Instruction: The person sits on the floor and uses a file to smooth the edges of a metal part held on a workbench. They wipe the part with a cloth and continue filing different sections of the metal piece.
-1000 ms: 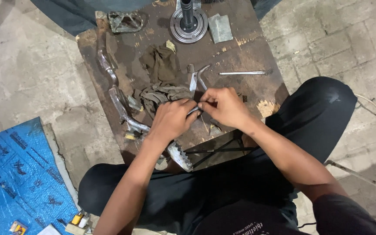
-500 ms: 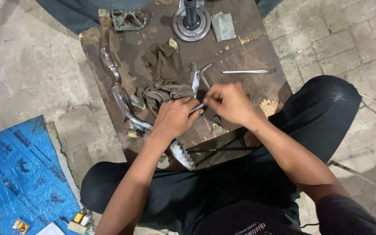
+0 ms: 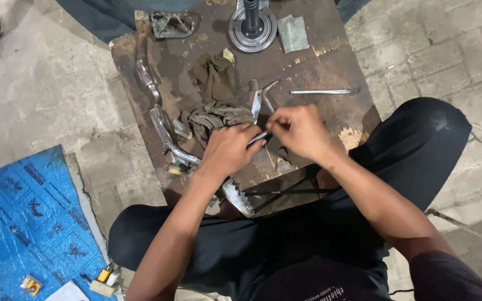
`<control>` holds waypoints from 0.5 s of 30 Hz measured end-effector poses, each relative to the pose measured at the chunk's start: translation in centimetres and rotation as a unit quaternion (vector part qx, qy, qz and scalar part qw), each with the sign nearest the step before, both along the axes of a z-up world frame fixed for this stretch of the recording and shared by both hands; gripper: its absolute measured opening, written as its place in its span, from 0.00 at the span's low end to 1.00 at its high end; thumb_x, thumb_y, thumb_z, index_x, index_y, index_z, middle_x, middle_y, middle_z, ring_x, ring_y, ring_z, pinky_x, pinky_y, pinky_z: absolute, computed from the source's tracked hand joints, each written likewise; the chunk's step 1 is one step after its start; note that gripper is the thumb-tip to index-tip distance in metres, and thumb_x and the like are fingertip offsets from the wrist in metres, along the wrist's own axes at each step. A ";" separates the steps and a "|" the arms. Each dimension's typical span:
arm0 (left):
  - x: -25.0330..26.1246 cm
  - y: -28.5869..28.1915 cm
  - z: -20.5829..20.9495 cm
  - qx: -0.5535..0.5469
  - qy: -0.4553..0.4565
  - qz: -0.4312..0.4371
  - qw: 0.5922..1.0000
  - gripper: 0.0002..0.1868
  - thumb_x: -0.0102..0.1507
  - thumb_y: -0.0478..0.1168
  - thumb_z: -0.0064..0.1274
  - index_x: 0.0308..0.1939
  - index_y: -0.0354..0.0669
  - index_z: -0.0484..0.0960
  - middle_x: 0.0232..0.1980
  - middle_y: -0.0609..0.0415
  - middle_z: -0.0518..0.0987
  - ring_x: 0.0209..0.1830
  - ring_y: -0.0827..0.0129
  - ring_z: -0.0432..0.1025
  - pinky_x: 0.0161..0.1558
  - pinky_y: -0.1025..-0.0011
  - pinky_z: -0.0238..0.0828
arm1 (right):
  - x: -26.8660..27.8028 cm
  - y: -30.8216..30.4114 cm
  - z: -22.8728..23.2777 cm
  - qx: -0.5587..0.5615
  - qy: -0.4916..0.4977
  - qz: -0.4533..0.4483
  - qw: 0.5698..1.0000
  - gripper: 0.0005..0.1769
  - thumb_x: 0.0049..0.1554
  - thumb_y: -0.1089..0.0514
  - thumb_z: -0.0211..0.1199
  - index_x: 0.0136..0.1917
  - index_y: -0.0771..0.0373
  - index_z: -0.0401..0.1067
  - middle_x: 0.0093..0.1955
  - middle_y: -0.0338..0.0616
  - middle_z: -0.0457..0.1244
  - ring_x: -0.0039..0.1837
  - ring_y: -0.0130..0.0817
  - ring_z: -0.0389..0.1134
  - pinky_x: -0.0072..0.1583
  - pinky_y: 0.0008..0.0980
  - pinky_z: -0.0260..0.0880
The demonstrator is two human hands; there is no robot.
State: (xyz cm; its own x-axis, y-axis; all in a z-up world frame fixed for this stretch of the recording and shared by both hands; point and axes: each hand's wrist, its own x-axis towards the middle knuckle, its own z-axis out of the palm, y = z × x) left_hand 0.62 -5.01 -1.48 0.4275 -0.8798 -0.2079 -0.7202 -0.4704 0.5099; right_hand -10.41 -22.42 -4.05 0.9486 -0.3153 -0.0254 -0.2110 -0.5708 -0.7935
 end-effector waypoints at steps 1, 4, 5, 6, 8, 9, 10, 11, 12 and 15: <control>0.1 -0.1 0.1 0.007 0.005 -0.004 1.000 0.13 0.67 0.46 0.51 0.50 0.48 0.85 0.40 0.49 0.84 0.31 0.43 0.79 0.33 0.55 0.75 | 0.0 0.3 0.2 0.018 0.004 0.015 1.000 0.06 0.51 0.67 0.69 0.42 0.59 0.82 0.33 0.46 0.72 0.39 0.45 0.76 0.42 0.38 0.73; 0.0 -0.1 0.4 0.008 0.011 0.000 1.000 0.13 0.67 0.47 0.51 0.51 0.48 0.84 0.42 0.48 0.85 0.33 0.43 0.80 0.34 0.54 0.75 | -0.1 0.6 0.7 0.026 0.005 0.014 1.000 0.05 0.50 0.67 0.70 0.42 0.62 0.82 0.33 0.49 0.72 0.39 0.49 0.76 0.42 0.41 0.73; 0.0 0.0 0.5 0.009 0.011 0.001 1.000 0.13 0.67 0.47 0.51 0.51 0.48 0.84 0.42 0.48 0.85 0.33 0.43 0.80 0.34 0.54 0.75 | 0.0 0.3 0.4 0.027 0.005 0.015 0.999 0.05 0.50 0.67 0.70 0.42 0.62 0.82 0.33 0.49 0.72 0.39 0.49 0.76 0.42 0.41 0.73; 0.0 0.0 0.5 0.002 0.013 0.002 1.000 0.14 0.67 0.46 0.51 0.52 0.48 0.84 0.42 0.48 0.85 0.33 0.43 0.80 0.34 0.53 0.76 | 0.0 0.0 0.1 0.011 0.003 0.008 1.000 0.06 0.51 0.67 0.70 0.43 0.62 0.82 0.33 0.48 0.72 0.38 0.47 0.76 0.42 0.39 0.73; -0.1 0.0 0.6 -0.006 0.014 0.001 1.000 0.14 0.67 0.46 0.51 0.52 0.48 0.84 0.43 0.47 0.85 0.34 0.43 0.80 0.33 0.53 0.76 | -0.1 0.1 0.2 -0.007 0.001 -0.001 1.000 0.06 0.52 0.68 0.70 0.44 0.61 0.83 0.33 0.47 0.72 0.38 0.44 0.75 0.42 0.38 0.73; -0.1 0.0 0.7 -0.001 0.018 0.001 1.000 0.14 0.67 0.46 0.51 0.52 0.47 0.84 0.44 0.47 0.85 0.34 0.42 0.80 0.34 0.53 0.76 | -0.2 0.5 0.5 0.003 0.005 0.008 1.000 0.06 0.51 0.67 0.70 0.43 0.61 0.82 0.33 0.47 0.72 0.39 0.47 0.76 0.42 0.40 0.73; -0.1 0.0 0.7 0.005 0.021 0.001 1.000 0.15 0.67 0.46 0.51 0.52 0.45 0.84 0.44 0.46 0.85 0.35 0.42 0.80 0.34 0.53 0.76 | -0.3 1.0 0.9 0.013 0.009 0.017 1.000 0.06 0.49 0.66 0.70 0.42 0.61 0.82 0.32 0.47 0.72 0.40 0.49 0.76 0.42 0.42 0.74; -0.1 0.0 0.7 0.004 0.020 0.001 1.000 0.15 0.67 0.46 0.51 0.52 0.45 0.84 0.44 0.46 0.85 0.35 0.42 0.80 0.34 0.53 0.76 | -0.2 0.8 0.8 0.012 0.008 0.017 1.000 0.06 0.49 0.66 0.70 0.42 0.61 0.82 0.32 0.47 0.72 0.40 0.49 0.76 0.42 0.42 0.74; -0.1 0.0 0.6 0.006 0.019 0.002 1.000 0.15 0.67 0.46 0.51 0.53 0.47 0.84 0.44 0.48 0.85 0.34 0.44 0.80 0.34 0.55 0.76 | -0.1 0.6 0.6 0.013 0.006 0.013 1.000 0.06 0.50 0.67 0.70 0.42 0.61 0.82 0.33 0.49 0.72 0.40 0.50 0.76 0.43 0.42 0.74; -0.1 0.0 0.6 0.005 0.017 0.004 1.000 0.14 0.67 0.46 0.51 0.53 0.48 0.85 0.44 0.49 0.85 0.33 0.45 0.80 0.34 0.56 0.76 | 0.1 -0.1 0.0 0.001 0.003 0.001 1.000 0.06 0.51 0.67 0.70 0.44 0.62 0.83 0.34 0.51 0.72 0.40 0.50 0.76 0.43 0.40 0.74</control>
State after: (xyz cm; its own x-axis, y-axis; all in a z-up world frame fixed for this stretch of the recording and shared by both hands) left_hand 0.55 -4.96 -0.87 0.4271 -0.8742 -0.2310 -0.6990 -0.4813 0.5289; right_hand -10.30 -22.54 -4.04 0.9491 -0.3136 -0.0311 -0.2140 -0.5688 -0.7941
